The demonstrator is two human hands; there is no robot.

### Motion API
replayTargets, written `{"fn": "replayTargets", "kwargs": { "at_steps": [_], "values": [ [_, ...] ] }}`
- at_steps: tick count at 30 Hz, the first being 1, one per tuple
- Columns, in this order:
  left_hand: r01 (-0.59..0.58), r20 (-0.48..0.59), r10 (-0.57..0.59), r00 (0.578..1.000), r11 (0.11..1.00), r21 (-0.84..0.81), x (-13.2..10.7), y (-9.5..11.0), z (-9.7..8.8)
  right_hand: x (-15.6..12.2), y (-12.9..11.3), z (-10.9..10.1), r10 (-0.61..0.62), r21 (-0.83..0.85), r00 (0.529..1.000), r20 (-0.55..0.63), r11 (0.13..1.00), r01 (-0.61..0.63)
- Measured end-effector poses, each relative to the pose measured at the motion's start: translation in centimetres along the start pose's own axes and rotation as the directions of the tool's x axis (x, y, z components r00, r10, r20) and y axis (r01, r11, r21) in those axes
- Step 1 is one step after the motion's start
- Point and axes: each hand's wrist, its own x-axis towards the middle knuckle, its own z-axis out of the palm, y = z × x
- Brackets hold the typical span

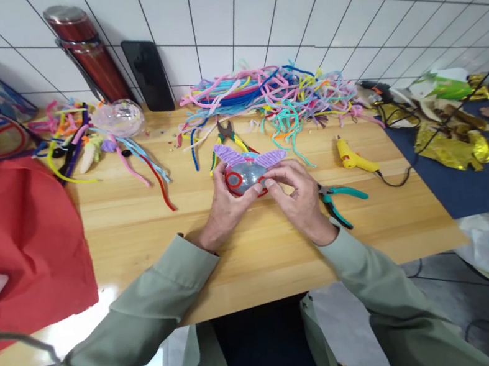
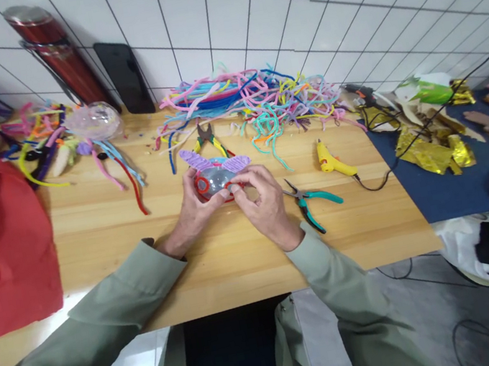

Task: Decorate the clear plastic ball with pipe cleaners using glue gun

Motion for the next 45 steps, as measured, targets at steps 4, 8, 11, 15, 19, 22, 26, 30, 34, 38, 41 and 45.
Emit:
{"fn": "replayTargets", "kwargs": {
  "at_steps": [4,8,11,15,19,22,26,30,34,38,41,45],
  "values": [
    [-0.014,0.029,0.014,0.999,1.000,-0.020,0.01,0.26,-0.01,-0.04,0.08,0.03,-0.015,0.008,1.000,-0.009,1.000,0.015],
    [-0.014,0.055,0.016,0.998,0.999,-0.033,0.07,0.51,-0.03,-0.07,0.09,0.06,0.012,0.016,1.000,-0.004,1.000,-0.012],
    [-0.011,0.053,0.013,0.998,0.999,-0.044,0.10,0.42,0.03,-0.07,0.05,0.11,0.010,0.032,1.000,-0.012,0.999,-0.010],
    [-0.019,0.037,0.021,0.999,0.998,-0.067,0.11,0.08,0.13,-0.07,0.01,0.20,0.007,0.035,1.000,-0.023,0.999,-0.007],
    [-0.014,0.055,0.018,0.998,0.997,-0.079,0.17,0.01,0.08,-0.06,-0.01,0.22,0.019,0.053,1.000,-0.013,0.998,-0.018],
    [-0.004,0.059,0.008,0.998,0.997,-0.081,0.27,0.14,0.02,-0.05,-0.02,0.19,-0.005,0.072,1.000,-0.022,0.997,0.006],
    [0.004,0.041,-0.001,0.999,0.996,-0.085,0.43,0.18,0.01,-0.10,0.02,0.21,-0.015,0.070,1.000,-0.015,0.997,0.016],
    [-0.003,0.027,0.006,1.000,0.997,-0.082,0.53,-0.09,0.03,-0.25,0.12,0.29,-0.016,0.048,1.000,-0.006,0.999,0.016],
    [-0.019,0.011,0.019,1.000,0.997,-0.070,0.54,-0.38,-0.05,-0.36,0.11,0.34,-0.030,0.029,1.000,0.002,0.999,0.030],
    [-0.015,0.001,0.016,1.000,0.998,-0.061,0.57,-0.38,-0.16,-0.35,-0.07,0.36,-0.047,0.035,0.999,-0.004,0.998,0.047],
    [-0.005,-0.012,0.004,1.000,0.997,-0.075,0.55,-0.22,-0.16,-0.32,-0.18,0.35,-0.041,0.046,0.999,-0.027,0.998,0.043],
    [0.020,-0.023,-0.021,1.000,0.997,-0.071,0.51,-0.08,-0.18,-0.30,-0.15,0.33,0.014,0.090,0.999,-0.039,0.996,-0.011]
  ]
}}
